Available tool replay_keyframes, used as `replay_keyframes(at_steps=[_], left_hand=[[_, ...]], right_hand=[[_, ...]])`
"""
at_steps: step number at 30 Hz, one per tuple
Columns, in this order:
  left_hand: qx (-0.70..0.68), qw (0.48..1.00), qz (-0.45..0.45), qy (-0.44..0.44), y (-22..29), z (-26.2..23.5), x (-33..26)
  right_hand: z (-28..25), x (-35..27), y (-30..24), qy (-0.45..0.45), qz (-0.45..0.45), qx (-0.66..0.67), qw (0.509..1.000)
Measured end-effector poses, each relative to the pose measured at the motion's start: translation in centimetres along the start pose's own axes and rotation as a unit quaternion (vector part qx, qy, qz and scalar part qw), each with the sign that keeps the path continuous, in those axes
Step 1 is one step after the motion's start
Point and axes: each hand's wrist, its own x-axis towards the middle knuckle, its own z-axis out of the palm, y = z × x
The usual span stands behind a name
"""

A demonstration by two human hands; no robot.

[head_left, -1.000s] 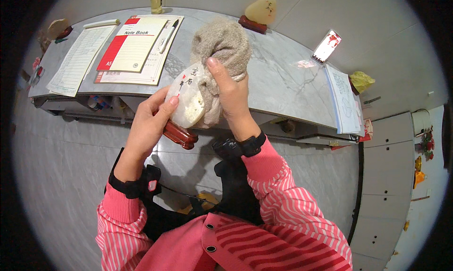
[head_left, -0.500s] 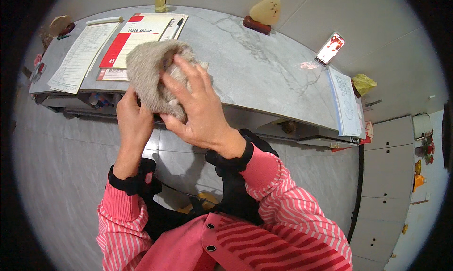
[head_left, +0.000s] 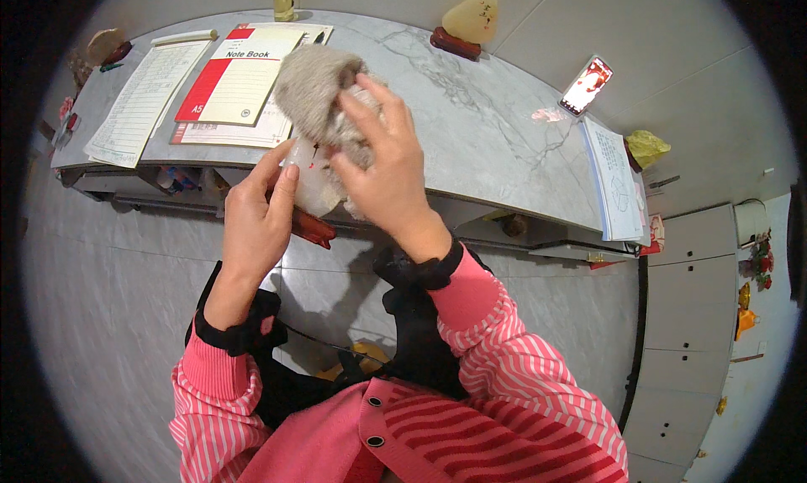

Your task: The person sits on the floor and wipes a small decorative stone with a cloth. They hold the stone in the left hand and rub its surface with the cloth in the right hand, rotating the stone to cover different sides. The person briefly touches a phone on the table before resuming wiping.

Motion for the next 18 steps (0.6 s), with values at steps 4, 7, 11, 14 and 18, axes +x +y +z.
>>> replay_keyframes(at_steps=[4, 7, 11, 14, 18], left_hand=[[-0.091, 0.995, -0.008, -0.026, 0.2, -0.2, -0.1], [-0.170, 0.983, -0.060, -0.046, 0.3, -0.4, 0.0], [-0.273, 0.958, -0.085, -0.031, 0.8, -0.2, 0.1], [-0.310, 0.946, -0.089, -0.005, 1.0, -0.1, 0.2], [-0.328, 0.941, -0.085, 0.020, 0.3, -0.6, 0.7]], right_hand=[[-0.5, 0.9, 1.2, 0.035, 0.125, 0.160, 0.979], [-0.6, 0.8, 1.2, 0.049, 0.232, 0.378, 0.895], [0.6, 0.2, 0.3, 0.053, 0.310, 0.535, 0.784], [1.3, -0.4, -0.5, 0.023, 0.322, 0.555, 0.767], [1.4, -0.9, -1.0, -0.019, 0.293, 0.496, 0.817]])
